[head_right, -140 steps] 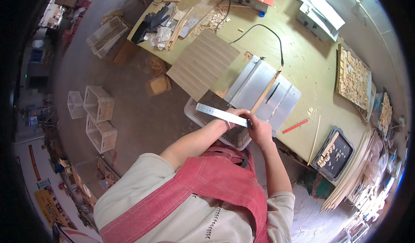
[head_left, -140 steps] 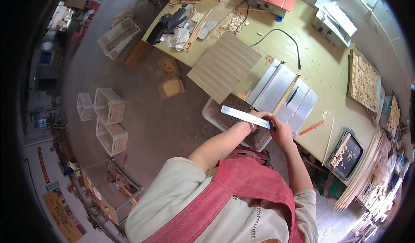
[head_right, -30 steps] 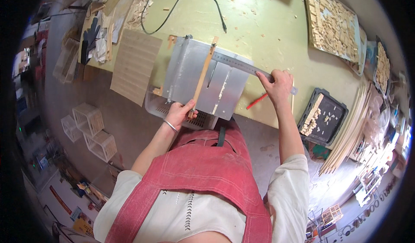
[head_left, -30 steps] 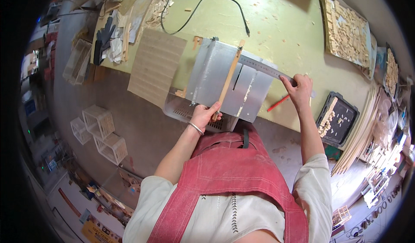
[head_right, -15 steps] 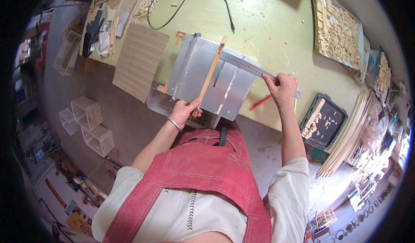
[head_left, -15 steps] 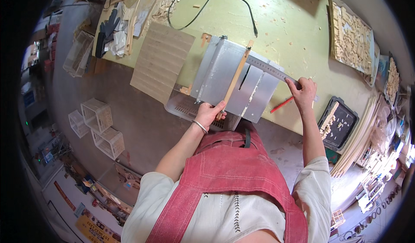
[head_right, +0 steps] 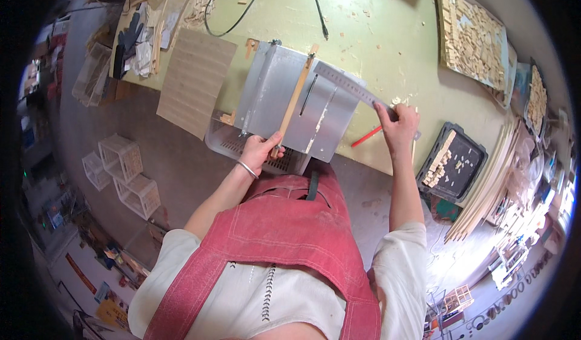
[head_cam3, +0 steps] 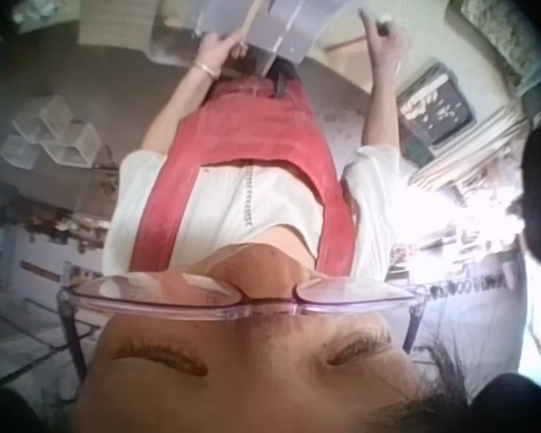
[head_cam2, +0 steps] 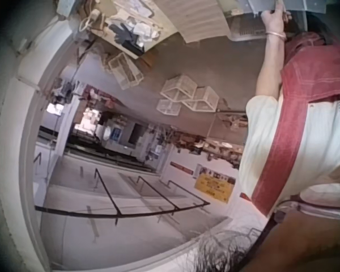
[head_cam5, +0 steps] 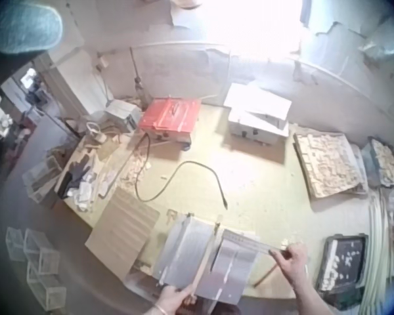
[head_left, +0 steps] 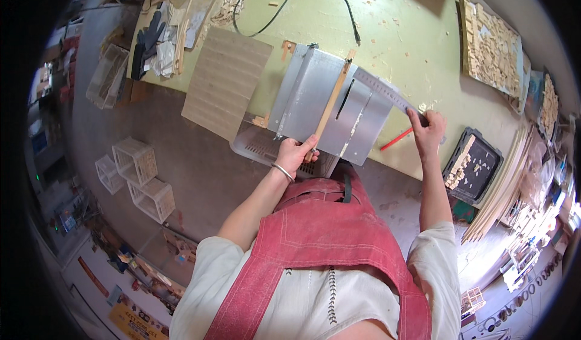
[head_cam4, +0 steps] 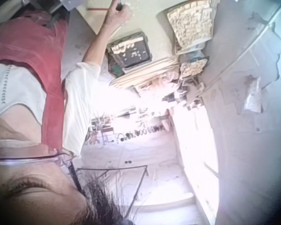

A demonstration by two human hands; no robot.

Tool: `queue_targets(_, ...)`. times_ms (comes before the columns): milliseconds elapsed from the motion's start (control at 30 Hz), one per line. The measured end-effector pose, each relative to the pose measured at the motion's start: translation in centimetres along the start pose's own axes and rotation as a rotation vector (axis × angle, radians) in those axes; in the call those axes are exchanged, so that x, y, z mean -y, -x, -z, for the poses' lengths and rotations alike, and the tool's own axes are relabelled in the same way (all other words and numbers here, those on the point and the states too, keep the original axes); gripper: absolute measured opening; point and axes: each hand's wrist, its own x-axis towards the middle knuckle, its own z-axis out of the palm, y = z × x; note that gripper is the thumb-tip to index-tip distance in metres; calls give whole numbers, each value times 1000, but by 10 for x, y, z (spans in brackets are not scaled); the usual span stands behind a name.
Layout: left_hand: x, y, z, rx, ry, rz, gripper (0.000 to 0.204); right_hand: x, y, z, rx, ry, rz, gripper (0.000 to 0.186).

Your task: The person measures and marks a thin wooden stick with a ruler and pencil, then uses a table saw to cut the stick into small pieces. The cut pieces fall into a plastic basket below the saw.

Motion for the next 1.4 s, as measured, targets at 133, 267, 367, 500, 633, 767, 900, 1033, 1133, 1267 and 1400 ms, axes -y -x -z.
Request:
queue_targets(133, 3, -3, 2, 6, 21, 0, 39, 28, 47, 18, 60, -29, 28, 53)
queue_targets(267, 3, -6, 3, 35, 23, -16, 37, 41, 79, 19, 149, 65, -2, 54)
queue_targets(367, 3, -8, 5, 52, -7, -6, 36, 45, 86, 12, 178, 88, -57, 56)
queue_targets(500, 4, -10, 7, 55, -29, -10, 37, 50, 83, 7, 164, 76, -78, 58)
queue_targets(633, 5, -11, 7, 62, -31, -14, 37, 41, 83, 0, 165, 65, -106, 59)
queue_targets(767, 5, -13, 7, 68, -38, -20, 37, 35, 83, -3, 190, 87, -118, 61)
queue_targets(900, 7, -15, 8, 69, -35, -22, 37, 36, 83, -5, 172, 89, -115, 61)
queue_targets(1033, 5, -13, 7, 63, -38, -20, 37, 37, 81, -4, 173, 99, -112, 61)
queue_targets(1133, 5, -13, 7, 66, -35, -15, 37, 37, 80, -4, 182, 105, -112, 62)
queue_targets(1267, 3, -12, 7, 76, -32, -18, 37, 38, 82, -3, 166, 84, -130, 62)
queue_targets(1400, 4, -13, 7, 78, -23, -19, 36, 32, 116, 5, 204, 54, -224, 63)
